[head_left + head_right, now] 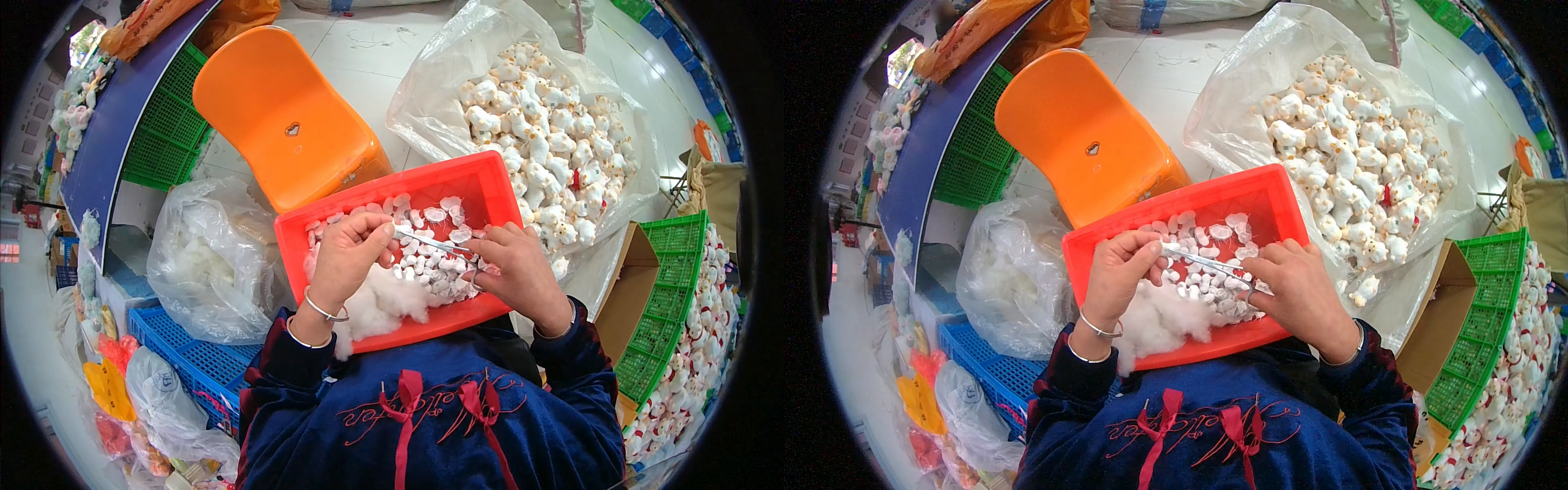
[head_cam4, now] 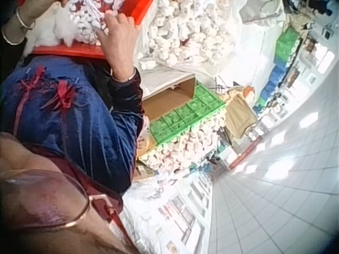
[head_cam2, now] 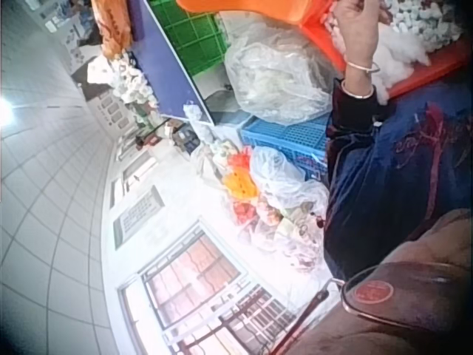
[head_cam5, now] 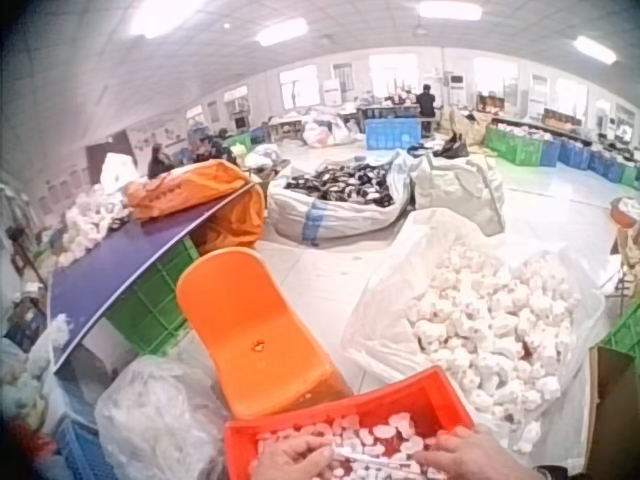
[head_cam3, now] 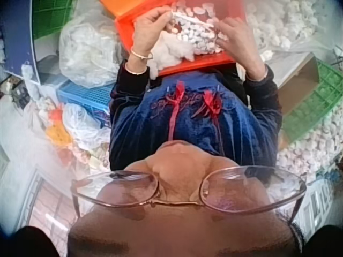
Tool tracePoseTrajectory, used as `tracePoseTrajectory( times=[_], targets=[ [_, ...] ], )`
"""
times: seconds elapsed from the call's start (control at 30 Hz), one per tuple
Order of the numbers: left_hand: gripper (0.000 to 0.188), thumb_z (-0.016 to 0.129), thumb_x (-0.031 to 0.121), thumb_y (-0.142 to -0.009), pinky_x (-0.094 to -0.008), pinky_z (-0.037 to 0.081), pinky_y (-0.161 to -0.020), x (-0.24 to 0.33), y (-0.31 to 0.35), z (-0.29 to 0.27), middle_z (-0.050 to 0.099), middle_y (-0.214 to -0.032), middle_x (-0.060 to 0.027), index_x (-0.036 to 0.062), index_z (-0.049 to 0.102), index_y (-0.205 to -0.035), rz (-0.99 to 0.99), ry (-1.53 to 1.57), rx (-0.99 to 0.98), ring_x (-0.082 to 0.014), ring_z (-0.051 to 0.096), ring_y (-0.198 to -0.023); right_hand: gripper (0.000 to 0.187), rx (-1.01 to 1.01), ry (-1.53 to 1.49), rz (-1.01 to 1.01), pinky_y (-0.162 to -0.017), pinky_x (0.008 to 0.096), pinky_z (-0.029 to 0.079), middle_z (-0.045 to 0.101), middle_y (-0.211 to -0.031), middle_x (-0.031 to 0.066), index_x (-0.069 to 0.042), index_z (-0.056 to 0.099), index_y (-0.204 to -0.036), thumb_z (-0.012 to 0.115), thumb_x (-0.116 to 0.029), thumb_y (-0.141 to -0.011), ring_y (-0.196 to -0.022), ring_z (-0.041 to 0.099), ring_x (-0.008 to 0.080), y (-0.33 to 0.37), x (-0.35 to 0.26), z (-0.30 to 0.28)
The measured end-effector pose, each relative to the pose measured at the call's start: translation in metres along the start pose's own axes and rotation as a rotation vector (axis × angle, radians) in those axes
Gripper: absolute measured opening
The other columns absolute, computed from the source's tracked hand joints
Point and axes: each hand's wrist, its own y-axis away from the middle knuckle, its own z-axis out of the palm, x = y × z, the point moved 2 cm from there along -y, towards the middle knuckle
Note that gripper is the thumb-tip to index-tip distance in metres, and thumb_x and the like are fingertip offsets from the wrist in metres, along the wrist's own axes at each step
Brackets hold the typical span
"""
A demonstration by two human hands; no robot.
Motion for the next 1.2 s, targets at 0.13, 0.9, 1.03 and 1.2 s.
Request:
tracePoseTrajectory(
  times=[0.13, 0.9, 1.03, 1.2],
  targets=[
    [0.015, 0.067, 0.01, -0.101, -0.0219, 0.052, -0.061, -0.001, 0.001, 0.006, 0.071, -0.083, -0.0043, -0.0019, 0.073, -0.108, -0.038, -0.032, -0.015, -0.0078, 0.064, -0.065, 0.036, -0.061, 0.044, -0.002, -0.083, 0.0419, 0.042, 0.066, -0.099, 0.0041, -0.014, 0.073, -0.11, 0.083, -0.026, -0.078, -0.099, 0.062, 0.0261, 0.0, -0.004, -0.003],
    [0.02, 0.071, 0.022, -0.091, -0.0419, 0.054, -0.068, -0.044, -0.064, 0.079, 0.072, -0.082, -0.0166, 0.0025, 0.073, -0.095, 0.253, -1.117, -0.39, -0.0323, 0.07, -0.073, 0.036, 0.3, -0.53, 0.288, -0.07, 0.0282, 0.046, 0.075, -0.089, 0.0044, -0.003, 0.076, -0.107, 0.089, -0.021, -0.077, -0.077, 0.064, 0.0118, 0.044, 0.058, -0.03],
    [0.014, 0.072, 0.014, -0.087, -0.0385, 0.053, -0.066, -0.056, -0.075, 0.078, 0.071, -0.082, -0.0157, 0.0013, 0.072, -0.093, 0.28, -1.025, -0.36, -0.0269, 0.069, -0.072, 0.036, 0.291, -0.469, 0.286, -0.071, 0.0279, 0.047, 0.075, -0.088, 0.004, -0.003, 0.076, -0.106, 0.089, -0.02, -0.078, -0.077, 0.063, 0.0114, 0.046, 0.059, -0.033],
    [0.013, 0.065, 0.007, -0.092, -0.0327, 0.051, -0.064, -0.018, -0.059, 0.068, 0.07, -0.075, -0.0098, -0.0019, 0.073, -0.098, -0.054, -0.718, -0.369, -0.0156, 0.064, -0.066, 0.033, 0.258, -0.46, 0.276, -0.072, 0.0276, 0.049, 0.074, -0.087, 0.004, -0.002, 0.075, -0.105, 0.088, -0.018, -0.079, -0.077, 0.064, 0.0118, 0.043, 0.055, -0.035]
  ],
)
